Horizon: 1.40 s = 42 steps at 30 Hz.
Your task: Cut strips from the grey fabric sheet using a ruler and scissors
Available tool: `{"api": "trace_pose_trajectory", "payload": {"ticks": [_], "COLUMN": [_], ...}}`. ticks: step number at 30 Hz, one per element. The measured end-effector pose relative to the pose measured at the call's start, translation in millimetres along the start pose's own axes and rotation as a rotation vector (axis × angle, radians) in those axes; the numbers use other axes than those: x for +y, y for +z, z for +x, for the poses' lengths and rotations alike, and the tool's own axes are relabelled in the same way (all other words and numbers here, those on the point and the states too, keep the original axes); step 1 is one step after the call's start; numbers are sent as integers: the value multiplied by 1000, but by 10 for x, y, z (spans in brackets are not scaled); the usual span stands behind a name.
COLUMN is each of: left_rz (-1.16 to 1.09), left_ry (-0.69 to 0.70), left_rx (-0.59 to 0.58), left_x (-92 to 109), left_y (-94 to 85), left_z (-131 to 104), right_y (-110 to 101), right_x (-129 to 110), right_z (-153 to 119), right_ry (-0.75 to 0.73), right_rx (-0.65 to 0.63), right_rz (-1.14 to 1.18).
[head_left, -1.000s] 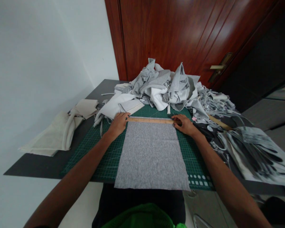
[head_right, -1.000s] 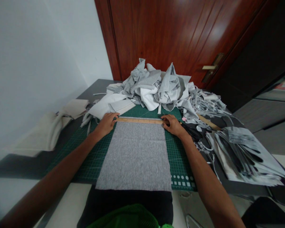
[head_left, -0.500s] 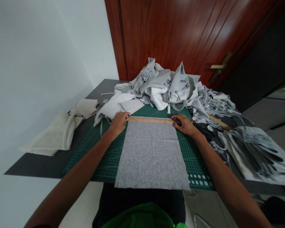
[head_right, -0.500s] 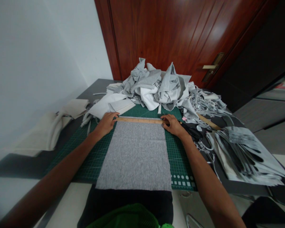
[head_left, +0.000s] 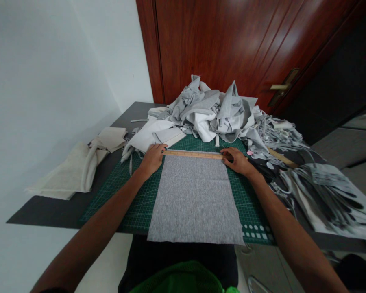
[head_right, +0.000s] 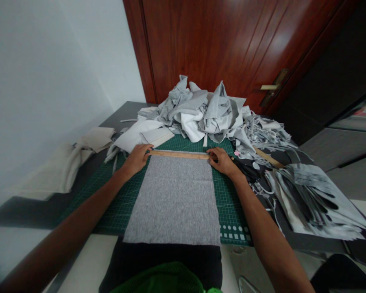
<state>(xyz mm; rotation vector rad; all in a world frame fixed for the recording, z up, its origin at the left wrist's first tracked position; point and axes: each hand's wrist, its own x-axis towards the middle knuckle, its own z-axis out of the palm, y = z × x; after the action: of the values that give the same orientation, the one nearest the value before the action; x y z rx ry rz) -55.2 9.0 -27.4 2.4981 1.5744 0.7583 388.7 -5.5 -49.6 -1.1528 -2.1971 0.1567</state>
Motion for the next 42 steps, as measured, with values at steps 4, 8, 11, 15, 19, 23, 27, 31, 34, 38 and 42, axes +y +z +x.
{"api": "trace_pose_trajectory", "payload": {"ticks": [4, 8, 11, 15, 19, 23, 27, 31, 34, 38, 42], "left_rz": [-13, 0, 25, 62, 95, 74, -30, -35, -45, -61, -27], "left_ry": [-7, -3, 4, 24, 47, 114, 238, 237, 224, 217, 200], "left_rx": [4, -3, -2, 25, 61, 72, 34, 27, 18, -7, -36], "left_x": [16, 37, 47, 72, 145, 262, 379, 412, 385, 369, 407], "left_y": [-8, -23, -18, 2, -4, -5, 62, 153, 184, 171, 141], "left_z": [1, -5, -15, -38, -64, -68, -48, -6, 33, 58, 48], "right_y": [5, 8, 11, 6, -25, -30, 45, 156, 222, 275, 279], "right_x": [1, 0, -2, -30, -123, -279, -449, -522, -481, -398, -369], "right_z": [-2, -4, -3, -5, -4, 36, 104, 151, 174, 202, 210], "right_ry": [5, 7, 7, 2, 1, -39, -128, -135, -116, -101, -83], "right_rx": [6, 2, -2, -1, -15, -31, -62, -88, -94, -64, -67], "right_rz": [-10, -14, -9, -7, -9, -40, -76, -87, -87, -60, -61]}}
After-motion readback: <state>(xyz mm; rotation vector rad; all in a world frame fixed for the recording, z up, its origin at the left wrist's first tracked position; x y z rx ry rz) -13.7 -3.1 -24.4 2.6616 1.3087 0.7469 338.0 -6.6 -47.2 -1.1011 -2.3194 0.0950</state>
